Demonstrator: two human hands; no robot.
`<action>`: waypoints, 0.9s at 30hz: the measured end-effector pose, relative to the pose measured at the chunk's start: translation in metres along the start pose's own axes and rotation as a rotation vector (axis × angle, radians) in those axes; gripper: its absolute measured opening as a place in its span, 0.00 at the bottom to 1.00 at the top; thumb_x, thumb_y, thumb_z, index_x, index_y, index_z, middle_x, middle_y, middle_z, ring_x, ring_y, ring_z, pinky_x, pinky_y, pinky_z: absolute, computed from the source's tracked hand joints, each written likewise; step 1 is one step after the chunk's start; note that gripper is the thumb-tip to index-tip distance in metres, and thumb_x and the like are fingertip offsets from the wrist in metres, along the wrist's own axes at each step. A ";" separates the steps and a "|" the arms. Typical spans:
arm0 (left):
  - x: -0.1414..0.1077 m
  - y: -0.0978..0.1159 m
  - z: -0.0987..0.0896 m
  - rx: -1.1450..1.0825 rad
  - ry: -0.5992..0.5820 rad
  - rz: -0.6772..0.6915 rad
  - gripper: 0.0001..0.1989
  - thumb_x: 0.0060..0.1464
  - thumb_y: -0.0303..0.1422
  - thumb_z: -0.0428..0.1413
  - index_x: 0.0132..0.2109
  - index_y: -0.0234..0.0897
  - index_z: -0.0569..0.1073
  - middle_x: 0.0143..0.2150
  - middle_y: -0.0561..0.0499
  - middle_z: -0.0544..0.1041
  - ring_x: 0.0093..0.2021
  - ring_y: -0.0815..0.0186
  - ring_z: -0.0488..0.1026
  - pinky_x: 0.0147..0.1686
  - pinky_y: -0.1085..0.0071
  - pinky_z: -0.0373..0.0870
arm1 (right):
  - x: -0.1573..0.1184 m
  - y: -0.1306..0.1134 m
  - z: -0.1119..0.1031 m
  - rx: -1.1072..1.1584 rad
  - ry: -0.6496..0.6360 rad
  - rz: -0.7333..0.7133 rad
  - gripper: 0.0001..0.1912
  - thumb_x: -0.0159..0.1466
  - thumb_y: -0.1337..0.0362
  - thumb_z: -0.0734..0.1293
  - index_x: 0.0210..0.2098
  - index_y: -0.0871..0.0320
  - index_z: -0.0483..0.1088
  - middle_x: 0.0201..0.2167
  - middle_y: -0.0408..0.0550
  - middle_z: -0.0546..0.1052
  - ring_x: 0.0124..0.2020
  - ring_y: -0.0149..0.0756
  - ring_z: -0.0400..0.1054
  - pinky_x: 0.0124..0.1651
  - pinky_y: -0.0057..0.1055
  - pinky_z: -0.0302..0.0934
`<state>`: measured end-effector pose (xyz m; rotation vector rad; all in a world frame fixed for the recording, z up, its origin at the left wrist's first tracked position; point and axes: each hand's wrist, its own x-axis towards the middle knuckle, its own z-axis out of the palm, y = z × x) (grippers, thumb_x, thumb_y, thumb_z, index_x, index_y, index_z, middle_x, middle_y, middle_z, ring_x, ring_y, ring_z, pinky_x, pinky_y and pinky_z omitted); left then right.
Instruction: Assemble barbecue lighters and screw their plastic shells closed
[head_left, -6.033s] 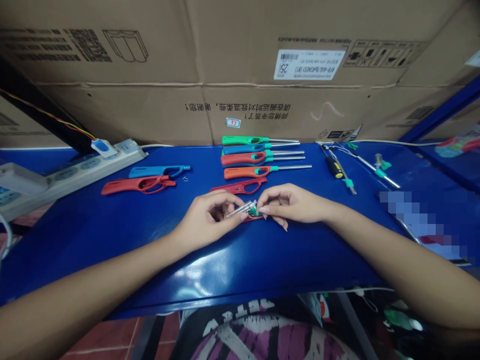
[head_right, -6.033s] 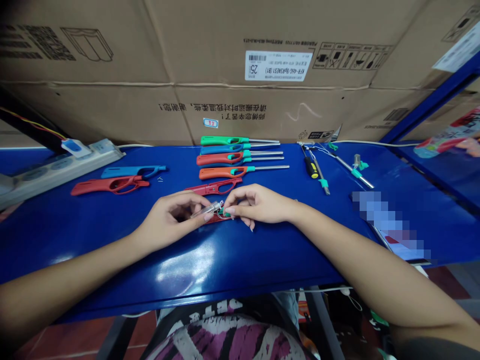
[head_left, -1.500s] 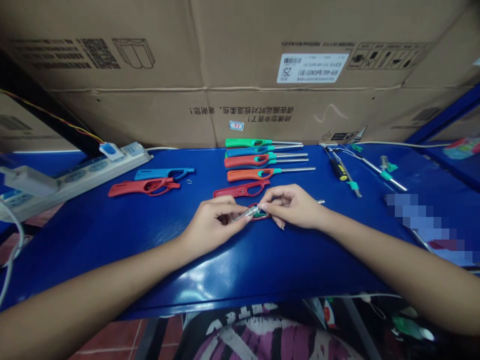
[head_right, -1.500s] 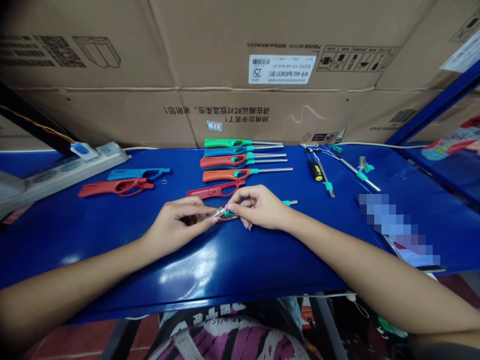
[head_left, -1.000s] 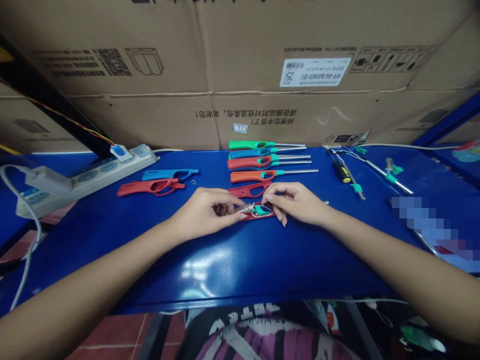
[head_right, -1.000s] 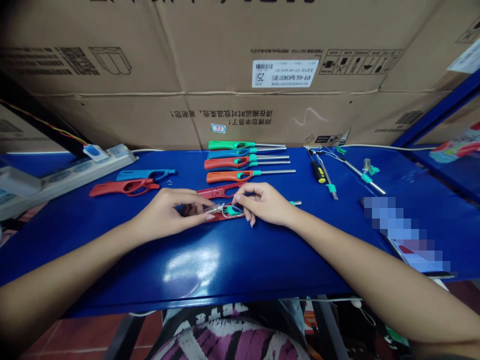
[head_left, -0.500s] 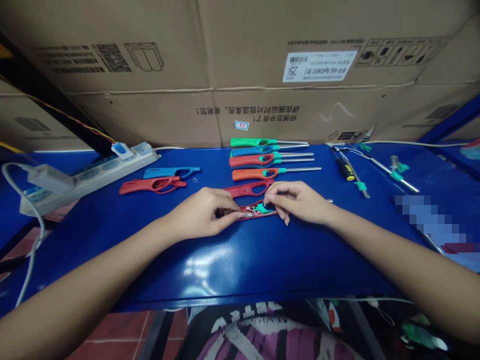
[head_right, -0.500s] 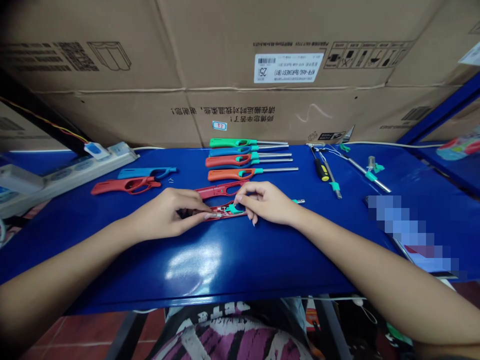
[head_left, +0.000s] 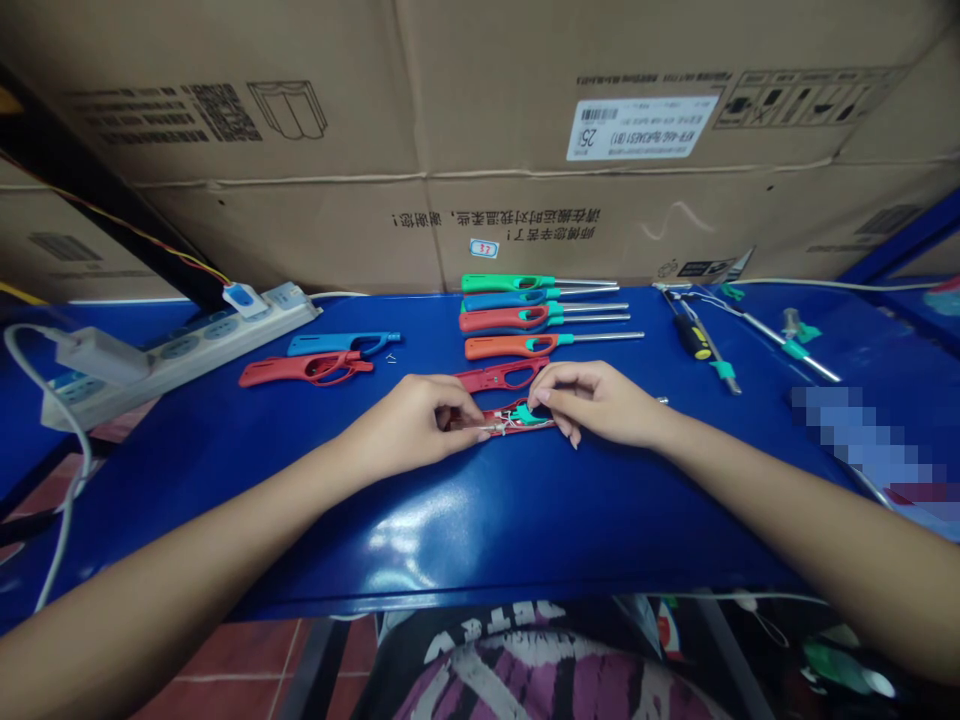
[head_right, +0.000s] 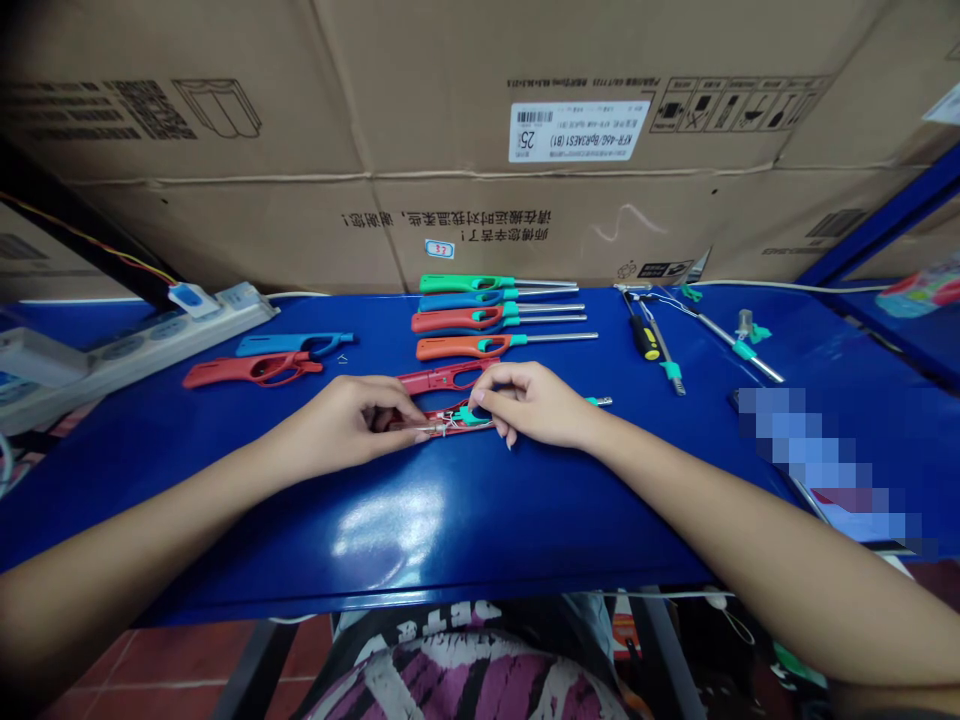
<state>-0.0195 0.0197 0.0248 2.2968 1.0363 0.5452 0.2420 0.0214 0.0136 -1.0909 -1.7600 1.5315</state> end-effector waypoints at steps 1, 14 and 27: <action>0.000 0.000 0.000 -0.028 -0.001 -0.021 0.07 0.53 0.35 0.67 0.39 0.37 0.83 0.30 0.52 0.78 0.26 0.71 0.68 0.27 0.75 0.65 | 0.000 0.000 0.000 0.001 0.001 0.000 0.17 0.63 0.51 0.70 0.35 0.60 0.72 0.17 0.37 0.70 0.17 0.25 0.65 0.21 0.24 0.66; -0.003 0.006 -0.009 0.072 -0.047 -0.039 0.07 0.60 0.32 0.61 0.39 0.39 0.85 0.34 0.49 0.82 0.31 0.67 0.76 0.32 0.73 0.69 | -0.001 -0.003 0.000 -0.030 0.005 0.012 0.17 0.64 0.51 0.69 0.36 0.61 0.72 0.17 0.37 0.70 0.16 0.26 0.65 0.21 0.24 0.65; -0.005 0.014 -0.011 0.160 -0.085 0.015 0.07 0.61 0.31 0.61 0.42 0.37 0.84 0.36 0.48 0.82 0.35 0.65 0.78 0.37 0.70 0.73 | 0.000 -0.002 -0.001 -0.031 0.002 0.017 0.17 0.64 0.51 0.69 0.36 0.61 0.72 0.17 0.37 0.70 0.17 0.25 0.65 0.21 0.24 0.66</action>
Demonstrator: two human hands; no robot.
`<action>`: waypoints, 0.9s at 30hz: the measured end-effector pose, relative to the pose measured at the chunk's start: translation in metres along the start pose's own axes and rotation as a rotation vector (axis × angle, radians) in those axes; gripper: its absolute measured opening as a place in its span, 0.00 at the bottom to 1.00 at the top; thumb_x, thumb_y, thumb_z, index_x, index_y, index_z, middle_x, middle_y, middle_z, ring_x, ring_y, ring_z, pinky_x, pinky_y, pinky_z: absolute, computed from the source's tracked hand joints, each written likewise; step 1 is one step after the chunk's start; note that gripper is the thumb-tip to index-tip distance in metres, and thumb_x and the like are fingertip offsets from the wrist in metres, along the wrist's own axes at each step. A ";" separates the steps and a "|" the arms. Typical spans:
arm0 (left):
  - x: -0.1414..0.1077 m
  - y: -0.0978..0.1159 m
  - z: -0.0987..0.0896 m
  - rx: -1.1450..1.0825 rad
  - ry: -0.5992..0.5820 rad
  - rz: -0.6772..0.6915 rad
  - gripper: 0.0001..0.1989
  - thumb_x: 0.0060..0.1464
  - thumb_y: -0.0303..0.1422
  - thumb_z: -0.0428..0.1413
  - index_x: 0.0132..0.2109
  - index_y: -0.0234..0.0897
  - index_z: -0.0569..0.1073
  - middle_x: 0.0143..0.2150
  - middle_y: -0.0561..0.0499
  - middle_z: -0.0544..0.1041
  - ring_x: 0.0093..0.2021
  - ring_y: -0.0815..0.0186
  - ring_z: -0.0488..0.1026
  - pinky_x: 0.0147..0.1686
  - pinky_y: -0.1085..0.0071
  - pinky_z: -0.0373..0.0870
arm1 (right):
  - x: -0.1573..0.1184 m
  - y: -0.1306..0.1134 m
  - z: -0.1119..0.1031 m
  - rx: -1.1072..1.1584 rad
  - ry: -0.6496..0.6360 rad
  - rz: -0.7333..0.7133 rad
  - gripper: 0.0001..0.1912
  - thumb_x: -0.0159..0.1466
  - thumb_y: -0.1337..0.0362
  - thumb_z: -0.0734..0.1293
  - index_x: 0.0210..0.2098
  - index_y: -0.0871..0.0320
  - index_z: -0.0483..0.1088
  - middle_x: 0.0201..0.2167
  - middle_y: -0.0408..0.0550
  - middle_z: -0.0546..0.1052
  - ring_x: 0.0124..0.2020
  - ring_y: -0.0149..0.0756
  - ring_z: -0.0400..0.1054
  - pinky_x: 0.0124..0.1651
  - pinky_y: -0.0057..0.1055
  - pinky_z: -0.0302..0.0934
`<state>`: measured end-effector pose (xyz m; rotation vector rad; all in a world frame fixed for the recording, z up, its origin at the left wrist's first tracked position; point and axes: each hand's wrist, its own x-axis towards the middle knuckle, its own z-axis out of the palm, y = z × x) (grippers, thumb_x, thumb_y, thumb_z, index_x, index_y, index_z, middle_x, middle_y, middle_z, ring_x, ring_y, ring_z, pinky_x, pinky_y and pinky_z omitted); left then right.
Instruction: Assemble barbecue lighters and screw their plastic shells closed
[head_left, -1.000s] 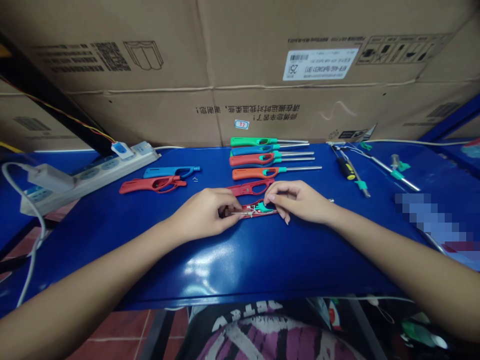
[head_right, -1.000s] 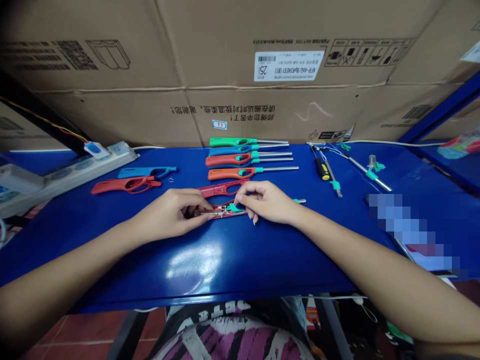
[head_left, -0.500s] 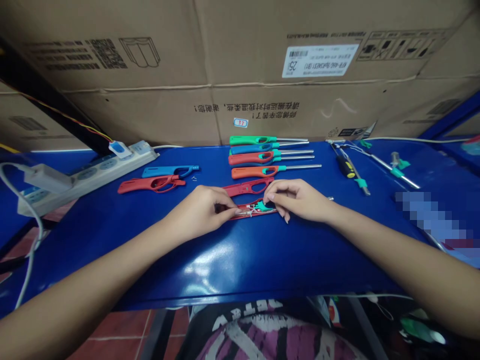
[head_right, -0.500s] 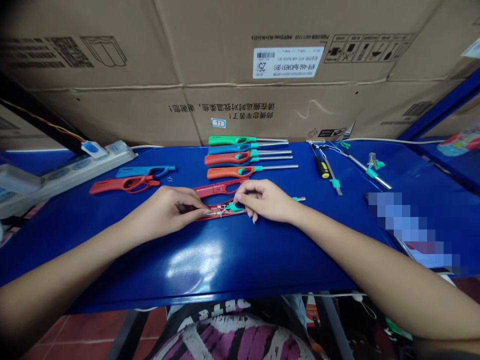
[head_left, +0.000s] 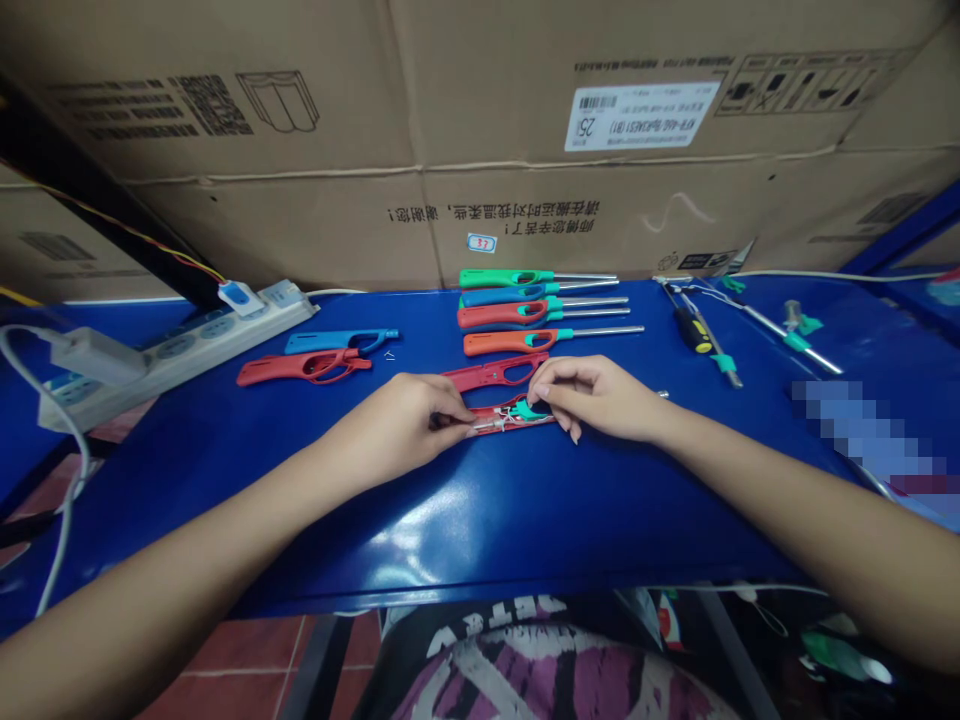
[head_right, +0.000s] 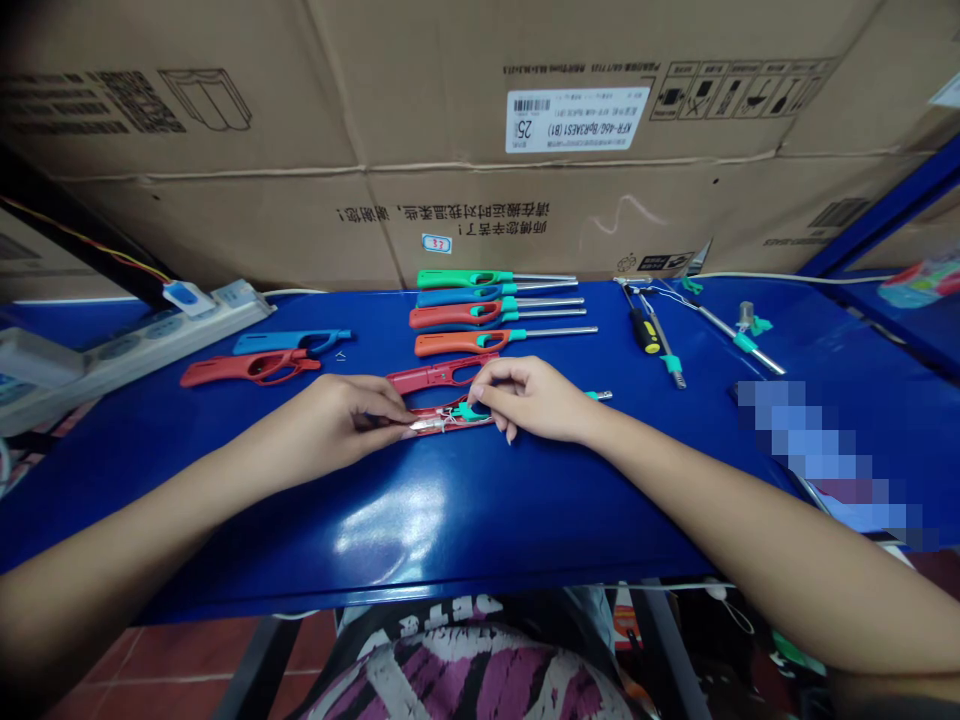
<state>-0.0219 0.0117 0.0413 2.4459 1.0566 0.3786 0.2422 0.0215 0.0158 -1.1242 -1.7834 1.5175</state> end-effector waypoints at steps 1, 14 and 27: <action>-0.001 0.002 0.001 0.015 0.000 0.014 0.07 0.61 0.31 0.60 0.42 0.37 0.84 0.36 0.48 0.81 0.35 0.65 0.77 0.36 0.70 0.73 | 0.000 0.001 0.000 -0.003 0.000 -0.004 0.17 0.64 0.51 0.69 0.36 0.61 0.72 0.17 0.37 0.70 0.17 0.25 0.65 0.21 0.24 0.66; -0.006 0.009 0.012 0.189 0.020 0.008 0.07 0.61 0.35 0.61 0.40 0.40 0.84 0.38 0.48 0.81 0.41 0.61 0.78 0.39 0.68 0.72 | -0.001 0.004 0.000 -0.075 -0.002 0.010 0.18 0.66 0.50 0.67 0.38 0.61 0.72 0.18 0.38 0.68 0.17 0.27 0.65 0.20 0.26 0.67; -0.006 0.011 0.014 0.252 0.052 0.033 0.08 0.63 0.36 0.59 0.41 0.39 0.83 0.38 0.48 0.81 0.41 0.60 0.78 0.37 0.69 0.70 | -0.019 -0.004 -0.002 -0.982 -0.157 -0.531 0.18 0.72 0.63 0.61 0.58 0.54 0.73 0.49 0.54 0.71 0.40 0.36 0.70 0.40 0.32 0.67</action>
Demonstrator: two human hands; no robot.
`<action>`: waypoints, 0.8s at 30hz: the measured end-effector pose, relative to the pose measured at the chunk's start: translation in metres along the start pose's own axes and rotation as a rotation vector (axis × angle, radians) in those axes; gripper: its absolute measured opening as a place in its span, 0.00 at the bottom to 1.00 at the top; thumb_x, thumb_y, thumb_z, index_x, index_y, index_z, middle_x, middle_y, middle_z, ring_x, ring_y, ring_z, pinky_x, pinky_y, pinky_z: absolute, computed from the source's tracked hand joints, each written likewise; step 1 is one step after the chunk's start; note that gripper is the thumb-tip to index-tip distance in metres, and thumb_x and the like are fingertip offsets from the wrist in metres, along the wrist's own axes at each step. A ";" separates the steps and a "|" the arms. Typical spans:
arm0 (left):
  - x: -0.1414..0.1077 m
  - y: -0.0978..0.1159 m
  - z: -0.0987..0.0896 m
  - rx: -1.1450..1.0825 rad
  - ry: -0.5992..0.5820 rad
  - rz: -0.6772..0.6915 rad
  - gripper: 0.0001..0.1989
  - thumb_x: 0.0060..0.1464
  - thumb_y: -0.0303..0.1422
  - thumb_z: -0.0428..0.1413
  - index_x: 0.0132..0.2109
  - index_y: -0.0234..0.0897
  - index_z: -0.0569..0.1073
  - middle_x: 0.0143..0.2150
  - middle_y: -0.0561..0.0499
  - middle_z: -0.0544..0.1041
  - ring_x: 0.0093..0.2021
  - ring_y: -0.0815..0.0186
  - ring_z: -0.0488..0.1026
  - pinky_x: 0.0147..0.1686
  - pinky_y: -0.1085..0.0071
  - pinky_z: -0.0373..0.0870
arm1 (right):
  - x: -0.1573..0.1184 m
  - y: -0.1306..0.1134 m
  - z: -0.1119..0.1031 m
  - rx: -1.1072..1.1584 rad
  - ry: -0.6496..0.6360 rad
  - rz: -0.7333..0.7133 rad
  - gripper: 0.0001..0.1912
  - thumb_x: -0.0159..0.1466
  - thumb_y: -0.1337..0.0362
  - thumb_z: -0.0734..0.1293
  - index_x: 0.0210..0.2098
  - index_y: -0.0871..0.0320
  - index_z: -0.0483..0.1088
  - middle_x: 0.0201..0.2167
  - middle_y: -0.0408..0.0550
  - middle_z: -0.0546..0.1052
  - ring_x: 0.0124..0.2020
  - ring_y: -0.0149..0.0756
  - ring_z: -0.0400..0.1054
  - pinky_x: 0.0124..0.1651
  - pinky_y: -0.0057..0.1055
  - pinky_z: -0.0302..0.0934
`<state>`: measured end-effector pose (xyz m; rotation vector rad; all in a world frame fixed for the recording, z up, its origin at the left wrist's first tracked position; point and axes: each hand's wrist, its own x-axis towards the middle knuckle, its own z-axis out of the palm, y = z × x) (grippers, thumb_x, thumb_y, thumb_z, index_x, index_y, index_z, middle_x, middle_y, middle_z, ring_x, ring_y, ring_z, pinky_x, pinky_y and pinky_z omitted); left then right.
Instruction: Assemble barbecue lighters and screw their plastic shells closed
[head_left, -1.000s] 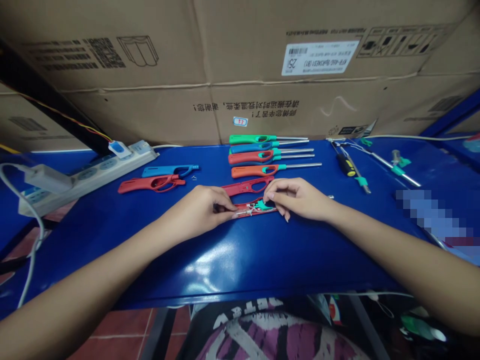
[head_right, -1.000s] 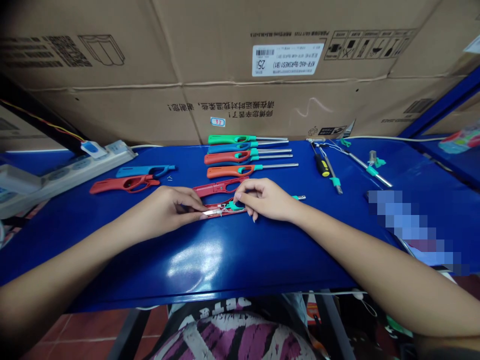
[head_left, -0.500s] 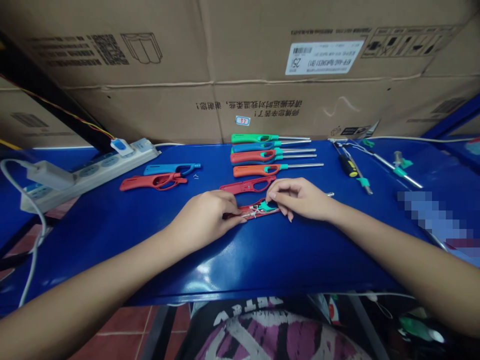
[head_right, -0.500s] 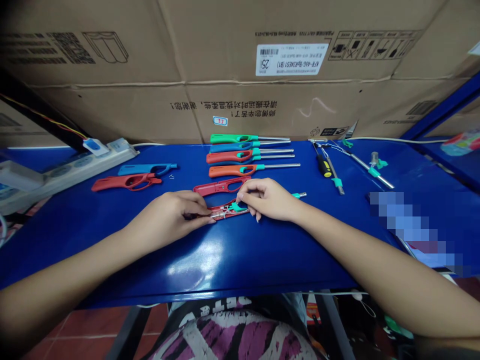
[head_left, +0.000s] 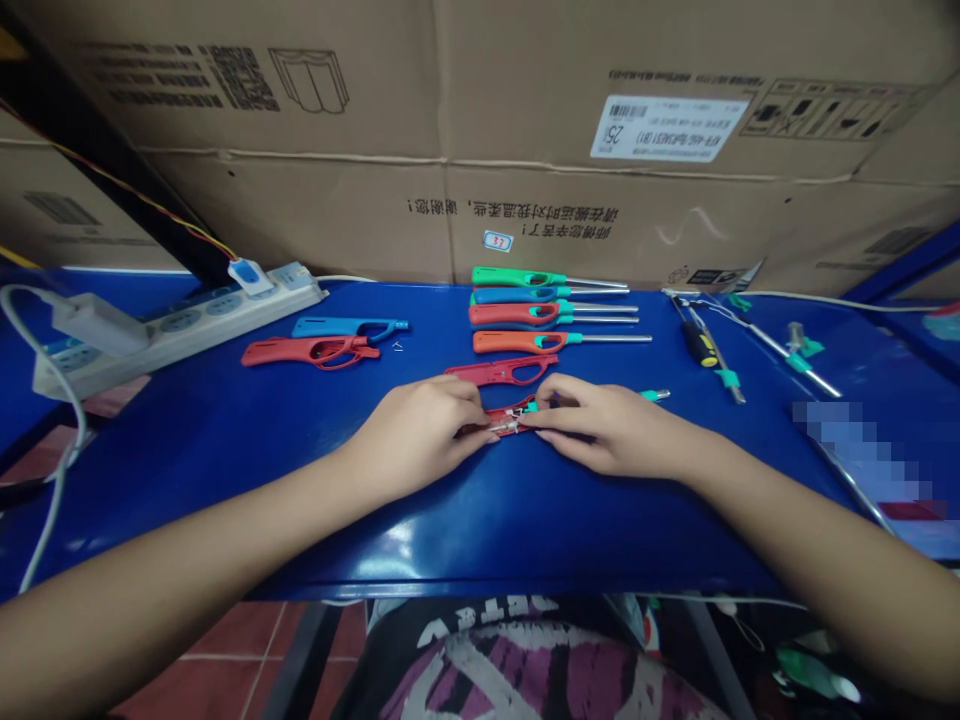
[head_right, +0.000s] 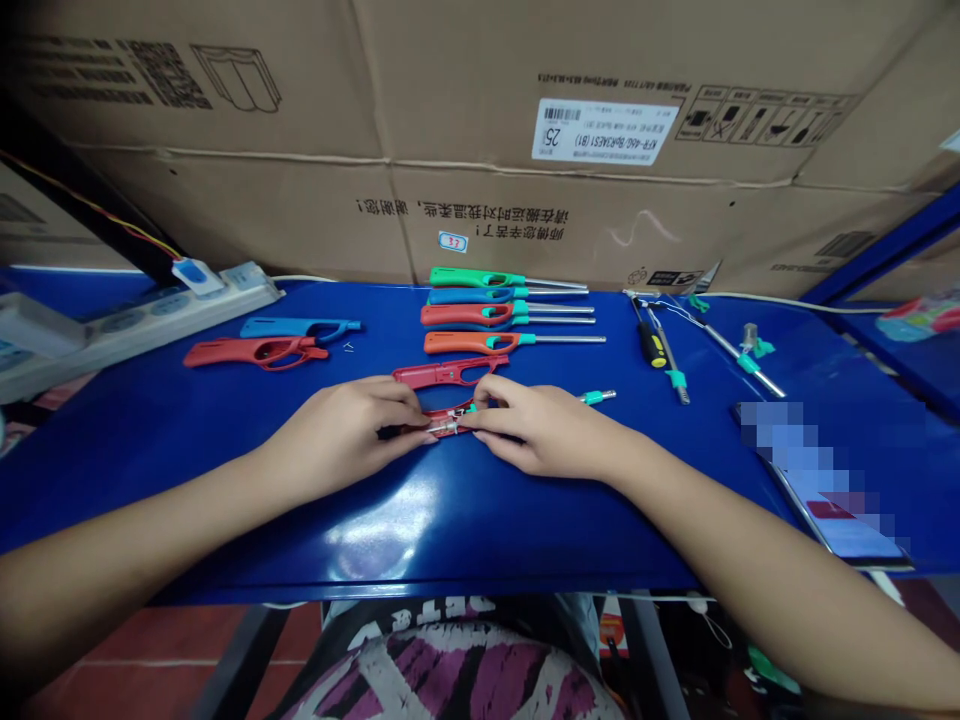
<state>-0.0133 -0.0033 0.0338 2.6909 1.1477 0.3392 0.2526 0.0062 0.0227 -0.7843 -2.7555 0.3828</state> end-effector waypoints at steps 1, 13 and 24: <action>0.000 0.000 0.001 -0.002 0.007 0.004 0.09 0.63 0.36 0.59 0.41 0.39 0.83 0.38 0.48 0.81 0.41 0.61 0.78 0.38 0.69 0.71 | 0.000 0.000 0.000 -0.030 -0.008 -0.002 0.18 0.72 0.63 0.60 0.58 0.53 0.73 0.49 0.53 0.71 0.38 0.35 0.70 0.37 0.31 0.66; 0.000 -0.001 0.003 -0.029 0.036 0.002 0.12 0.65 0.38 0.57 0.39 0.39 0.83 0.36 0.49 0.80 0.38 0.62 0.78 0.35 0.70 0.69 | 0.002 -0.013 0.000 0.085 -0.052 0.074 0.18 0.73 0.61 0.60 0.57 0.55 0.73 0.41 0.51 0.73 0.39 0.36 0.70 0.40 0.31 0.66; 0.000 -0.007 0.004 0.036 0.130 0.042 0.10 0.63 0.36 0.59 0.45 0.37 0.81 0.41 0.47 0.81 0.43 0.59 0.78 0.40 0.66 0.74 | -0.008 0.009 -0.027 -0.177 0.076 0.115 0.13 0.71 0.63 0.61 0.49 0.57 0.74 0.45 0.52 0.76 0.37 0.36 0.72 0.36 0.31 0.63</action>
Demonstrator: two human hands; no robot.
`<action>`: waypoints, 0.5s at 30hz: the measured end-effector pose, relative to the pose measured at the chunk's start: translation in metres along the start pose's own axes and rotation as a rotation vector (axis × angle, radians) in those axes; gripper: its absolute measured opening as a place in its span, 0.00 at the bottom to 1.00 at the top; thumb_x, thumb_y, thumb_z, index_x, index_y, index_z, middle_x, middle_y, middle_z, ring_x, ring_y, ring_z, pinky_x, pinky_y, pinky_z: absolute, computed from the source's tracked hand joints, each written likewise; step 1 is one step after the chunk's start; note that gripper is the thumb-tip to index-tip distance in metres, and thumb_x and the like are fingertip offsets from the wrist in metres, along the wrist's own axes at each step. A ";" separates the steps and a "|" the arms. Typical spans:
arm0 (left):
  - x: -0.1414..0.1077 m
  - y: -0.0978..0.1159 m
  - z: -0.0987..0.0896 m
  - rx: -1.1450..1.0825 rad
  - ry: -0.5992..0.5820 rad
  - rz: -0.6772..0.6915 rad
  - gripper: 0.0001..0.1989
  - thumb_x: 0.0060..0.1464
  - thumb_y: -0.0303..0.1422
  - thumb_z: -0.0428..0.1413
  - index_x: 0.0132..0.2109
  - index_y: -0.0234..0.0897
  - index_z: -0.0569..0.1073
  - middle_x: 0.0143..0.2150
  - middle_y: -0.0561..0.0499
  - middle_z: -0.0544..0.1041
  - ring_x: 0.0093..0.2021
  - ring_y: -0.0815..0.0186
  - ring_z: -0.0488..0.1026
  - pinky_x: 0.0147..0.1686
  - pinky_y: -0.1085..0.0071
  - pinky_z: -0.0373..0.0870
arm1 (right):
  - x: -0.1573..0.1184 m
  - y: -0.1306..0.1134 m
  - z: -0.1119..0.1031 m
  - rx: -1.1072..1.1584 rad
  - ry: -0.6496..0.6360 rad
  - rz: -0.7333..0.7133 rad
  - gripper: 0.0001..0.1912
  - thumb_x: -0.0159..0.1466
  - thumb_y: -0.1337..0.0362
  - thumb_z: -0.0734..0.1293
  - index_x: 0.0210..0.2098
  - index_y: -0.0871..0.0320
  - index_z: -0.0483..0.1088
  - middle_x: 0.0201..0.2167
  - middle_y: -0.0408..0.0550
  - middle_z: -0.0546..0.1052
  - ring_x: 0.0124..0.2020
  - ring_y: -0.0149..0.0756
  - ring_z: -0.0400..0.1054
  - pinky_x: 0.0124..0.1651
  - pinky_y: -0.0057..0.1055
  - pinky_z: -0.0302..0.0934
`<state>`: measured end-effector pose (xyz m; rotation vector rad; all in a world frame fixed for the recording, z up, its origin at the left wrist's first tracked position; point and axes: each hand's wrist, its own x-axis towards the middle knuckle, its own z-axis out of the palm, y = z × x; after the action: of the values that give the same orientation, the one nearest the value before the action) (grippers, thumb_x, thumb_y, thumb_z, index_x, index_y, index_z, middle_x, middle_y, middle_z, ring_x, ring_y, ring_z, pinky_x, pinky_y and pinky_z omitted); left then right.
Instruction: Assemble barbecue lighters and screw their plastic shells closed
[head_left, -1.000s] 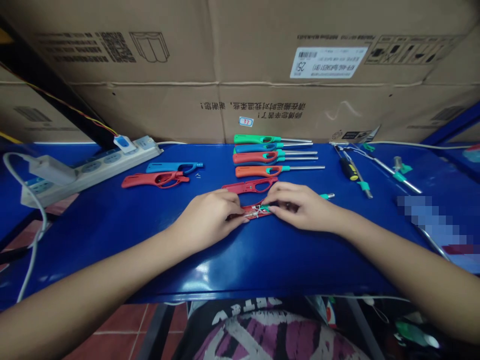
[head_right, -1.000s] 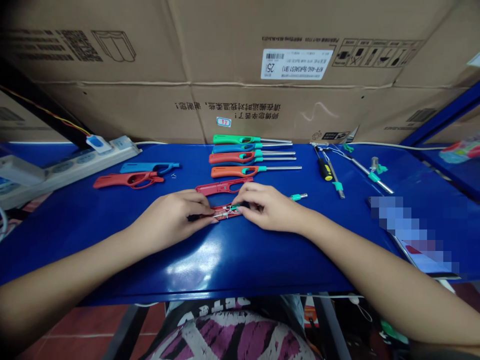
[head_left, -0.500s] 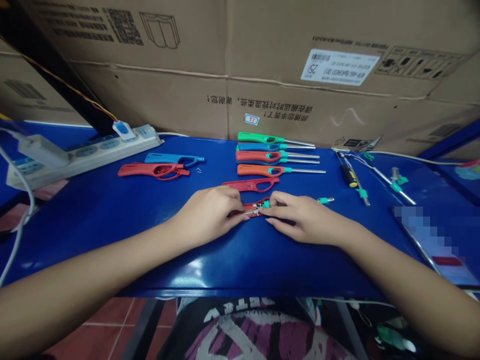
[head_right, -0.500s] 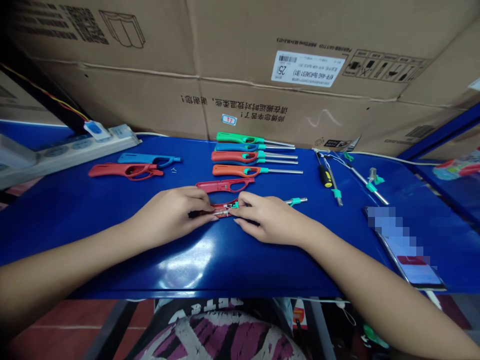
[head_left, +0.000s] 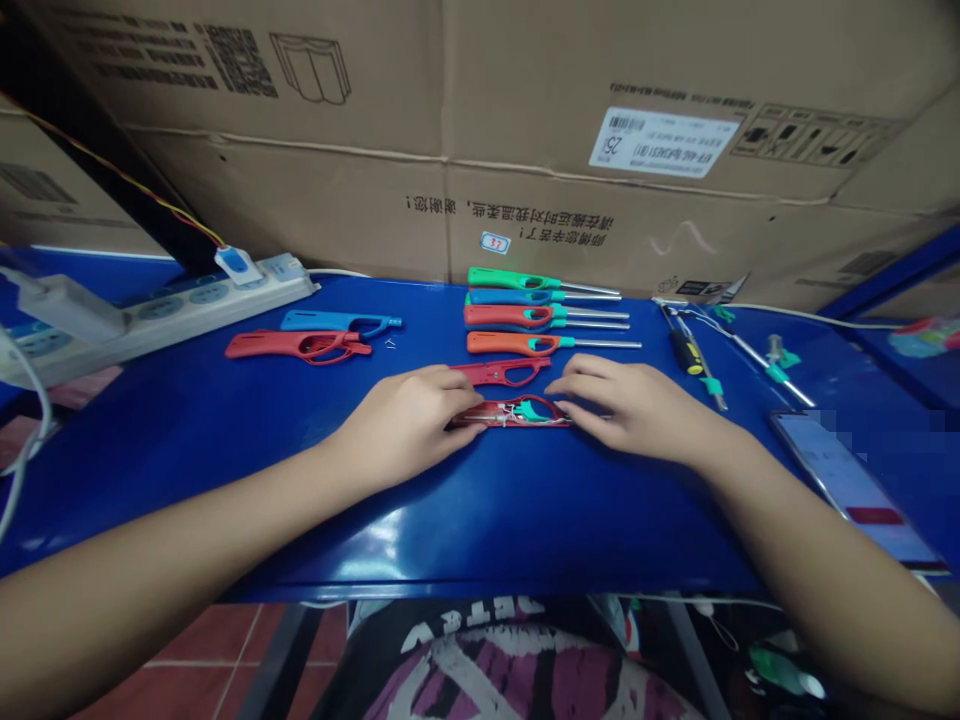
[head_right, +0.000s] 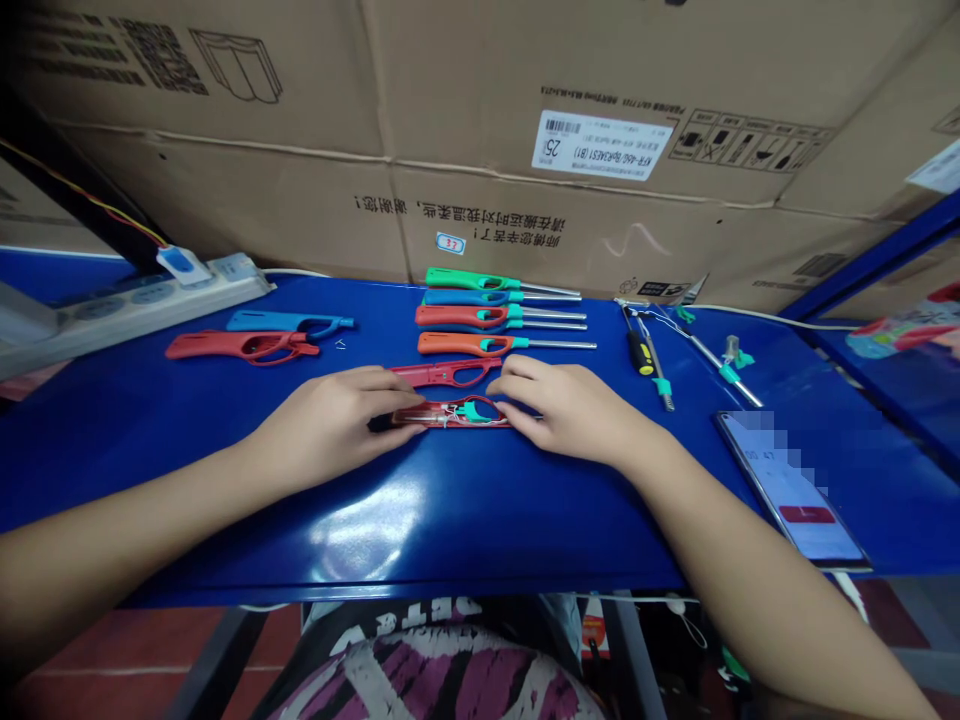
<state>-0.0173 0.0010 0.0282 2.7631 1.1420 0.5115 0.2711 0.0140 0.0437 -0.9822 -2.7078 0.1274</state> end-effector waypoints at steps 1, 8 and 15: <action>0.000 0.001 0.000 0.006 0.023 0.015 0.10 0.62 0.37 0.59 0.47 0.37 0.80 0.43 0.47 0.81 0.44 0.59 0.78 0.41 0.66 0.74 | -0.001 0.001 -0.002 -0.040 -0.003 0.004 0.12 0.71 0.63 0.60 0.48 0.57 0.74 0.44 0.52 0.76 0.37 0.37 0.72 0.36 0.31 0.63; 0.001 0.005 0.009 -0.101 -0.006 0.218 0.14 0.67 0.33 0.53 0.57 0.40 0.75 0.57 0.44 0.76 0.57 0.57 0.72 0.56 0.59 0.71 | 0.001 -0.007 0.001 -0.030 -0.081 -0.037 0.10 0.72 0.60 0.61 0.44 0.56 0.73 0.43 0.49 0.76 0.34 0.34 0.70 0.33 0.29 0.58; 0.002 0.001 0.020 -0.167 -0.068 0.271 0.21 0.66 0.30 0.51 0.64 0.44 0.69 0.66 0.42 0.66 0.66 0.54 0.64 0.64 0.53 0.65 | 0.006 -0.009 0.014 0.145 -0.123 -0.040 0.06 0.71 0.64 0.62 0.44 0.57 0.71 0.43 0.49 0.75 0.38 0.34 0.69 0.38 0.29 0.61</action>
<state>-0.0090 0.0022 0.0101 2.7765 0.6795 0.5089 0.2577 0.0110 0.0326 -0.9051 -2.7802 0.3824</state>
